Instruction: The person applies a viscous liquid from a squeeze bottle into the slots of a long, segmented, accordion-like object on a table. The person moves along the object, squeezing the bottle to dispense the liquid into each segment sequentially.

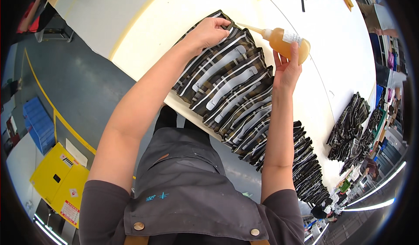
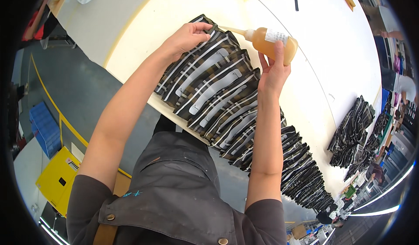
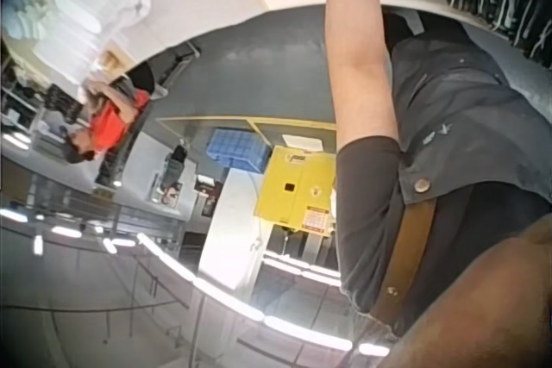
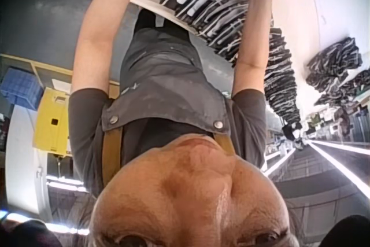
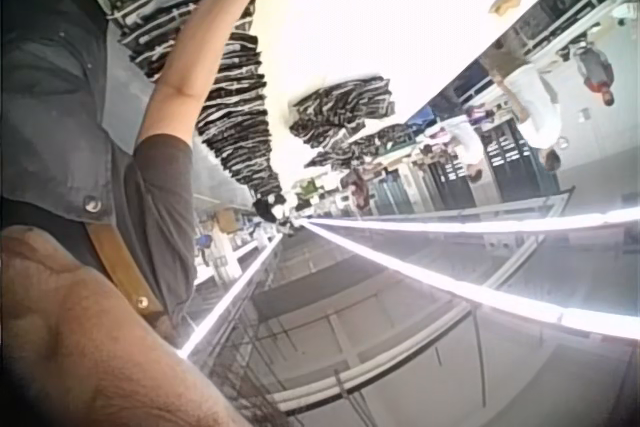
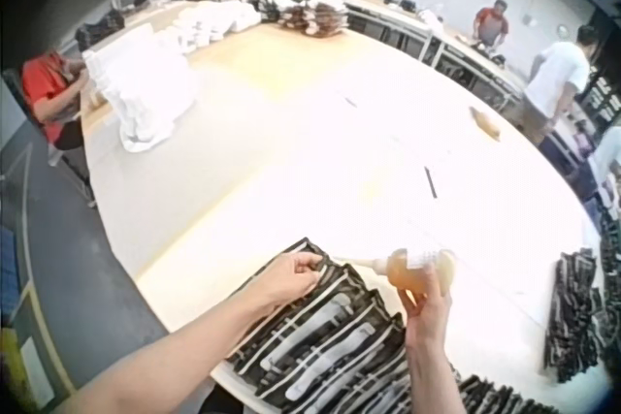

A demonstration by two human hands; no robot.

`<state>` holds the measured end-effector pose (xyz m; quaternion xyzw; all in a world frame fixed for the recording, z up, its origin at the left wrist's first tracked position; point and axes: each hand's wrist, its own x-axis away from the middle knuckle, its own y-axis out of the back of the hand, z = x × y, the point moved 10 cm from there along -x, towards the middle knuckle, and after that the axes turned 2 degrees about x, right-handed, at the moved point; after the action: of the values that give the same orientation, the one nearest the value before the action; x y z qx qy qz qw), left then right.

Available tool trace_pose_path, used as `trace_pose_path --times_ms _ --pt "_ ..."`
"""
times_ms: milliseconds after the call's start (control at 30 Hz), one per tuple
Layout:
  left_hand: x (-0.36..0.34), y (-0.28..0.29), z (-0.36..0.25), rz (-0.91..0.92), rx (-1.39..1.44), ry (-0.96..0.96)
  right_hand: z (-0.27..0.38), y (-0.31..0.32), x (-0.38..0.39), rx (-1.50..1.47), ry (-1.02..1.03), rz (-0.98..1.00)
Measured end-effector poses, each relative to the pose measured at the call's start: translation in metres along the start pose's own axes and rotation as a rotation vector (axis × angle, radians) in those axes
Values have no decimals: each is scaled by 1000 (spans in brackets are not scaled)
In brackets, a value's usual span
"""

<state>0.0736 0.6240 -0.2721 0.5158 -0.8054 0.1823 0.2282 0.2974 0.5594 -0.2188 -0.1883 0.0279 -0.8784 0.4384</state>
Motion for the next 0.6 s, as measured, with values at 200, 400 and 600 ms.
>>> trace_pose_path --times_ms 200,400,600 --pt "3 0 -3 5 -43 14 -2 -1 0 16 -4 5" --pt "-1 1 1 -7 -32 7 0 -4 2 57 3 11" --pt "-4 0 3 -1 -4 -2 1 -6 5 79 7 4"
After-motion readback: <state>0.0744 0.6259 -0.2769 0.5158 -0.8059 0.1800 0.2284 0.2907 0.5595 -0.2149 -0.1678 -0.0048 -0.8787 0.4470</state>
